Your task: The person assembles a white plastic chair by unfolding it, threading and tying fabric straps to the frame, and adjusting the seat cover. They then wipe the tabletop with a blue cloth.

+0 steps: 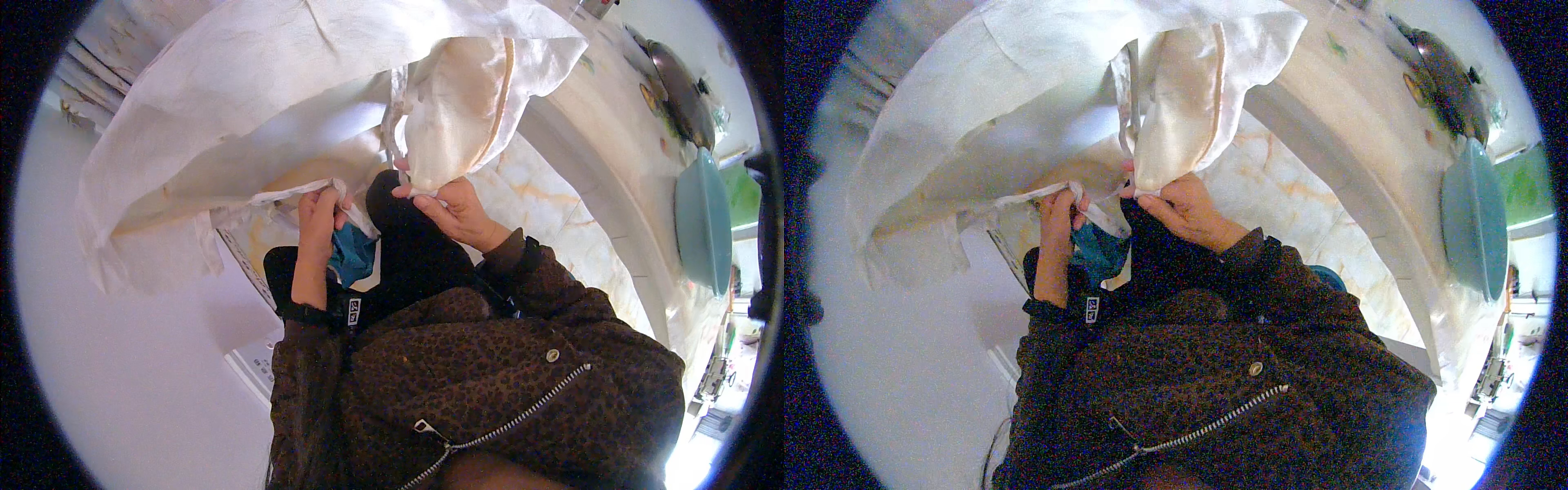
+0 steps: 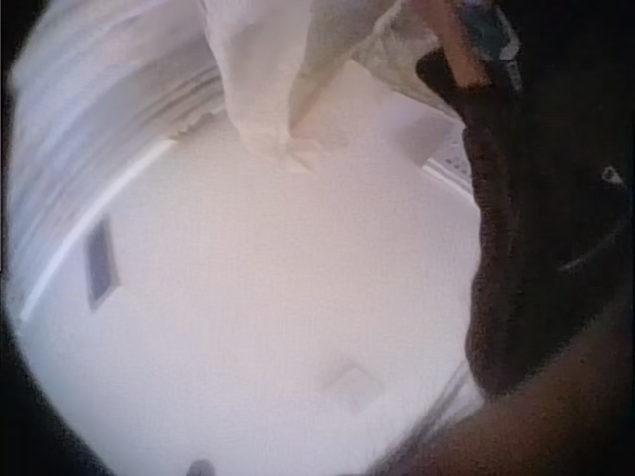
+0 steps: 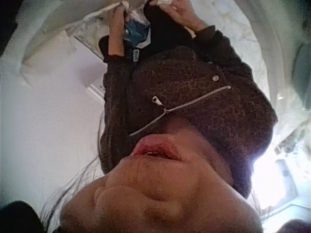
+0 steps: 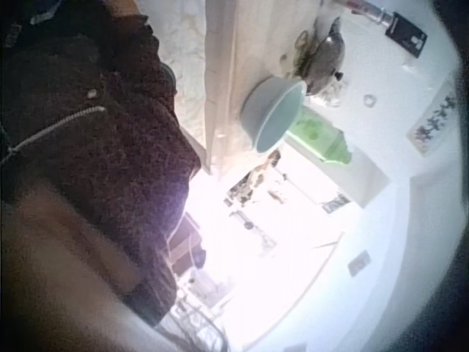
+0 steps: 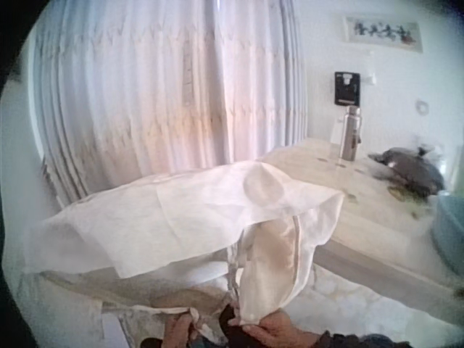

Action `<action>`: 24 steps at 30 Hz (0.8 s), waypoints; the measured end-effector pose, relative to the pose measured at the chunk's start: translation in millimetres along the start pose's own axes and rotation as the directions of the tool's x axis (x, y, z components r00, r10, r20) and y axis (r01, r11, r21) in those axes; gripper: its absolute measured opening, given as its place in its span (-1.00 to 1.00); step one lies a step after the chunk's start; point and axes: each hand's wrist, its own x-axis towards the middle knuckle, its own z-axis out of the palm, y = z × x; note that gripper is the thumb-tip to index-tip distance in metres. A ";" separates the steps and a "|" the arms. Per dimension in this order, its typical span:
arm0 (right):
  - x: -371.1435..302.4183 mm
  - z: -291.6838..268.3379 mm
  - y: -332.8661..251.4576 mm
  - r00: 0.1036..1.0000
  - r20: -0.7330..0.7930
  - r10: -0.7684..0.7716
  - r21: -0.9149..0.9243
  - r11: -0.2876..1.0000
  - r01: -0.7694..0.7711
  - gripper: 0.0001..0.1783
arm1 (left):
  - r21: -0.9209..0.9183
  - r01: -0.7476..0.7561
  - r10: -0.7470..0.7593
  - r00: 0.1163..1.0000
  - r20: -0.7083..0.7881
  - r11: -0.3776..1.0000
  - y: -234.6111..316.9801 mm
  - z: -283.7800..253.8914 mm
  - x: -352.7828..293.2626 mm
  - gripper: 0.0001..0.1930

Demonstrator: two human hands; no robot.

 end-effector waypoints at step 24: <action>23.1 27.0 1.1 0.643 0.516 0.567 0.602 0.294 -0.742 -0.61 | -0.042 0.058 -0.063 0.992 -0.113 0.997 -4.4 -5.6 3.1 -0.88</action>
